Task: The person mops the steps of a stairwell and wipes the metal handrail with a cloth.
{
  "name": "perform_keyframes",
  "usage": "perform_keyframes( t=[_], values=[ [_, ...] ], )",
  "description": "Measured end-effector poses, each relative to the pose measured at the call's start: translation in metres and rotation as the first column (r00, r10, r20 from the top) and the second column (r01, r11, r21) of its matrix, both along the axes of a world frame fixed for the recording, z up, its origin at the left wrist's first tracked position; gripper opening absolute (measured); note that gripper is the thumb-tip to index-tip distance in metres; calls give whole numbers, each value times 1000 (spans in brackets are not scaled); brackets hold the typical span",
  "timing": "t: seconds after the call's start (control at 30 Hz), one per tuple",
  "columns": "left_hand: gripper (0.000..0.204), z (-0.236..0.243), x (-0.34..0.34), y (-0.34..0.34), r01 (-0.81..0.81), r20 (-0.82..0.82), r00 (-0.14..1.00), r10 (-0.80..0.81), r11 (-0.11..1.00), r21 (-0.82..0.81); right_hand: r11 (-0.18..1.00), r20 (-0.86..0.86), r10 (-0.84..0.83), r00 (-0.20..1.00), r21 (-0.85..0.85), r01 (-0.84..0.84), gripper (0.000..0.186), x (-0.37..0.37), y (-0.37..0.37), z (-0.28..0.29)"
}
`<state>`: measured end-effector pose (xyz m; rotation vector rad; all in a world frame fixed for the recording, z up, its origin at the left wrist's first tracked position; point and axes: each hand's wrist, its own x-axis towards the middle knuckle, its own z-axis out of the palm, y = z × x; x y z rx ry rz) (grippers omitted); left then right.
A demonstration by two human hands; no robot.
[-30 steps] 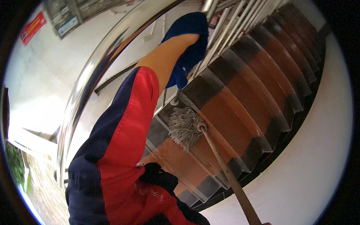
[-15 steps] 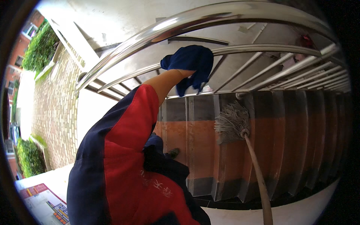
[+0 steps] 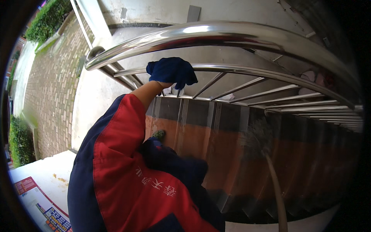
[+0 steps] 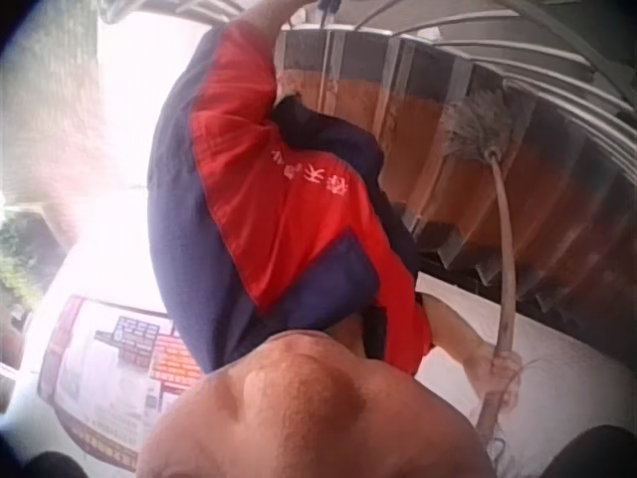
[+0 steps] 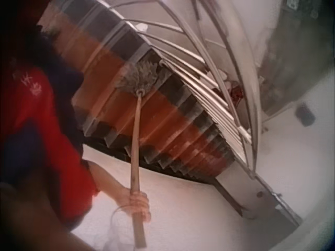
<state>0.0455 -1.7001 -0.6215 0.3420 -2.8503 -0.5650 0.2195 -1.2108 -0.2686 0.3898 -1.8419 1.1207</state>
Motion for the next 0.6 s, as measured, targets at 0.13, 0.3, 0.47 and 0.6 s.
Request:
perform_keyframes(
  t=[0.13,0.3,0.47,0.6],
  values=[
    [23,-18,32,-55,-59,39,998,57,997,44,992,17,-89,996,92,87,9,3,-37,1],
    [23,-21,77,-117,-152,113,983,144,986,69,973,33,-166,986,168,159,9,4,-75,4],
    [22,3,114,-167,-257,223,946,237,964,64,962,39,-195,980,201,183,9,14,-98,-2],
    [22,35,126,-175,-411,314,880,356,903,126,958,92,-247,965,170,230,15,17,-119,-6]
  ],
)
